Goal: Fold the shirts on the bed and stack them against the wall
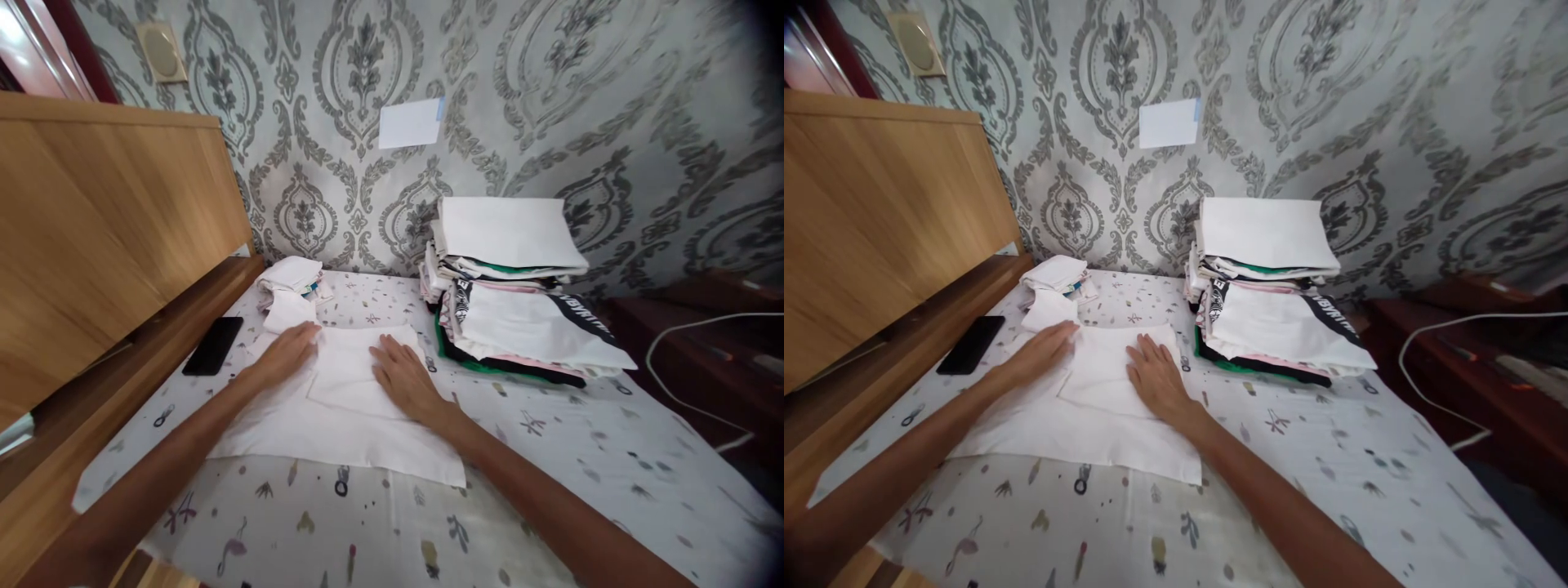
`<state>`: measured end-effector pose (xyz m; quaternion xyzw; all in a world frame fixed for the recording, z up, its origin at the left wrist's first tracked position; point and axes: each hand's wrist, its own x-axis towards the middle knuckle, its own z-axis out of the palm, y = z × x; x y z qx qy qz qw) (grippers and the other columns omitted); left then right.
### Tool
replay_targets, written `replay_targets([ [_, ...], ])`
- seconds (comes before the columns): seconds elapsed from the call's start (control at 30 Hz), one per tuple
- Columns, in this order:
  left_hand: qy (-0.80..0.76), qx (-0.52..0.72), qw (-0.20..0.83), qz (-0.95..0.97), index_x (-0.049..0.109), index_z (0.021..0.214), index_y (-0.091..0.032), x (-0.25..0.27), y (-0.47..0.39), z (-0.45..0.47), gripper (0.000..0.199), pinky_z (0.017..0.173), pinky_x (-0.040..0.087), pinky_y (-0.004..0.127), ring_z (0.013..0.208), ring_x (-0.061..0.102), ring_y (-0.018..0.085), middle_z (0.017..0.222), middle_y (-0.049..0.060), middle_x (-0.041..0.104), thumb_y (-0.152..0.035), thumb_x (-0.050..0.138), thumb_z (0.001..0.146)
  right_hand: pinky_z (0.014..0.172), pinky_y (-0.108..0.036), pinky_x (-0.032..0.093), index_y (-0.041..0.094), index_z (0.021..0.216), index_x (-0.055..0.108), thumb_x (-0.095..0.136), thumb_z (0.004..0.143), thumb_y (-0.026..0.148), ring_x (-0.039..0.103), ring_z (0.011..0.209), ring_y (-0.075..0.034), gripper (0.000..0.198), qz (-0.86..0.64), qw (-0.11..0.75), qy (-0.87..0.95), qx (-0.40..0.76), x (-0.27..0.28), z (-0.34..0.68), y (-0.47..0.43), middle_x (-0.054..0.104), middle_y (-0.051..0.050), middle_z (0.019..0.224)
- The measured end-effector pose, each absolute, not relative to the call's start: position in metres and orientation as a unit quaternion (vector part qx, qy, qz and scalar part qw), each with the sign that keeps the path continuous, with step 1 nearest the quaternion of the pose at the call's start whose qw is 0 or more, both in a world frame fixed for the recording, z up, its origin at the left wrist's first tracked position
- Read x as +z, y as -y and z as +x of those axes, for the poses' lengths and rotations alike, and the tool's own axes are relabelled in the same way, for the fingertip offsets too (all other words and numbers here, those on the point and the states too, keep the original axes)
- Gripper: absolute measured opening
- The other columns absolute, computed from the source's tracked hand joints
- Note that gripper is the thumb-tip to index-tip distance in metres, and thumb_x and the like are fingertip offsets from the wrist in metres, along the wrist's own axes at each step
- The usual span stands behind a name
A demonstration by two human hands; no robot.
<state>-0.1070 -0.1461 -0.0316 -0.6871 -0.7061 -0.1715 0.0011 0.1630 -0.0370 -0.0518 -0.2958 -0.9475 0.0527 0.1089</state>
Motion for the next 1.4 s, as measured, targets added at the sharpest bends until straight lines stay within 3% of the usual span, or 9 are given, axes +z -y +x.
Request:
replay_targets([
  [0.13, 0.709, -0.200, 0.014, -0.676, 0.049, 0.137, -0.018, -0.050, 0.169, -0.109, 0.047, 0.117, 0.035, 0.042, 0.140, 0.044, 0.024, 0.148, 0.013, 0.051, -0.041, 0.036, 0.099, 0.116, -0.048, 0.030, 0.017, 0.141, 0.052, 0.036, 0.102, 0.033, 0.037, 0.144, -0.028, 0.046, -0.324, 0.095, 0.940, 0.055, -0.053, 0.167, 0.033, 0.045, -0.016, 0.153],
  [0.3, 0.818, -0.214, 0.105, -0.524, 0.053, 0.124, -0.018, -0.016, 0.162, -0.133, 0.037, 0.097, 0.049, 0.039, 0.118, 0.058, 0.025, 0.124, 0.014, 0.062, -0.037, 0.033, 0.099, 0.105, -0.042, 0.041, 0.010, 0.141, 0.049, 0.038, 0.100, 0.028, 0.050, 0.129, -0.030, 0.046, -0.435, 0.114, 0.891, 0.060, -0.035, 0.160, 0.000, 0.047, -0.022, 0.144],
  [0.47, 0.906, -0.109, 0.005, -0.408, 0.062, 0.098, -0.018, 0.008, 0.136, -0.153, 0.035, 0.074, 0.048, 0.034, 0.098, 0.065, 0.028, 0.107, 0.013, 0.069, -0.049, 0.046, 0.092, 0.089, -0.036, 0.047, 0.013, 0.117, 0.063, 0.051, 0.094, 0.028, 0.053, 0.120, -0.030, 0.031, -0.488, 0.090, 0.864, 0.083, -0.024, 0.146, -0.027, 0.057, -0.018, 0.125],
  [0.57, 0.902, -0.098, -0.014, -0.421, 0.063, 0.086, -0.021, 0.012, 0.130, -0.154, 0.025, 0.069, 0.045, 0.030, 0.093, 0.065, 0.025, 0.095, 0.008, 0.070, -0.042, 0.050, 0.088, 0.082, -0.031, 0.045, 0.016, 0.104, 0.065, 0.051, 0.090, 0.020, 0.058, 0.111, -0.026, 0.020, -0.480, 0.096, 0.867, 0.092, -0.022, 0.149, -0.029, 0.063, -0.013, 0.115],
  [0.73, 0.853, -0.228, 0.030, -0.469, 0.061, 0.092, -0.022, 0.014, 0.125, -0.150, 0.019, 0.070, 0.046, 0.027, 0.080, 0.066, 0.018, 0.080, 0.000, 0.062, -0.036, 0.048, 0.089, 0.076, -0.031, 0.043, 0.019, 0.107, 0.060, 0.046, 0.091, 0.018, 0.062, 0.094, -0.024, 0.021, -0.487, 0.147, 0.858, 0.072, -0.014, 0.166, -0.016, 0.067, -0.009, 0.103],
  [0.83, 0.806, -0.391, -0.035, -0.443, 0.058, 0.096, -0.019, 0.010, 0.110, -0.150, 0.017, 0.063, 0.051, 0.025, 0.066, 0.067, 0.014, 0.083, 0.000, 0.058, -0.029, 0.046, 0.088, 0.076, -0.032, 0.043, 0.018, 0.106, 0.059, 0.044, 0.092, 0.016, 0.062, 0.092, -0.024, 0.020, -0.477, 0.185, 0.858, 0.035, -0.006, 0.168, -0.009, 0.065, -0.010, 0.109],
  [0.97, 0.770, -0.463, -0.078, -0.432, 0.055, 0.105, -0.015, -0.005, 0.096, -0.147, 0.024, 0.074, 0.057, 0.031, 0.082, 0.070, 0.016, 0.108, 0.009, 0.063, -0.020, 0.048, 0.082, 0.076, -0.034, 0.049, 0.015, 0.121, 0.056, 0.040, 0.092, 0.008, 0.061, 0.102, -0.027, 0.034, -0.481, 0.145, 0.864, 0.018, -0.005, 0.164, -0.005, 0.058, -0.017, 0.124],
  [1.13, 0.752, -0.417, -0.079, -0.505, 0.047, 0.129, -0.016, -0.021, 0.127, -0.134, 0.046, 0.091, 0.053, 0.038, 0.110, 0.064, 0.023, 0.137, 0.015, 0.054, -0.025, 0.049, 0.084, 0.101, -0.045, 0.047, 0.016, 0.131, 0.054, 0.047, 0.093, 0.016, 0.045, 0.133, -0.033, 0.038, -0.407, 0.192, 0.893, 0.035, -0.022, 0.184, 0.012, 0.046, -0.019, 0.144],
  [1.4, 0.729, -0.091, -0.090, -0.672, 0.056, 0.130, -0.024, -0.005, 0.216, -0.105, 0.050, 0.102, 0.042, 0.046, 0.122, 0.055, 0.030, 0.131, 0.011, 0.060, -0.054, 0.046, 0.091, 0.099, -0.047, 0.047, 0.020, 0.104, 0.064, 0.059, 0.093, 0.041, 0.058, 0.114, -0.028, 0.025, -0.220, 0.144, 0.952, 0.159, -0.025, 0.252, 0.099, 0.062, -0.013, 0.122],
])
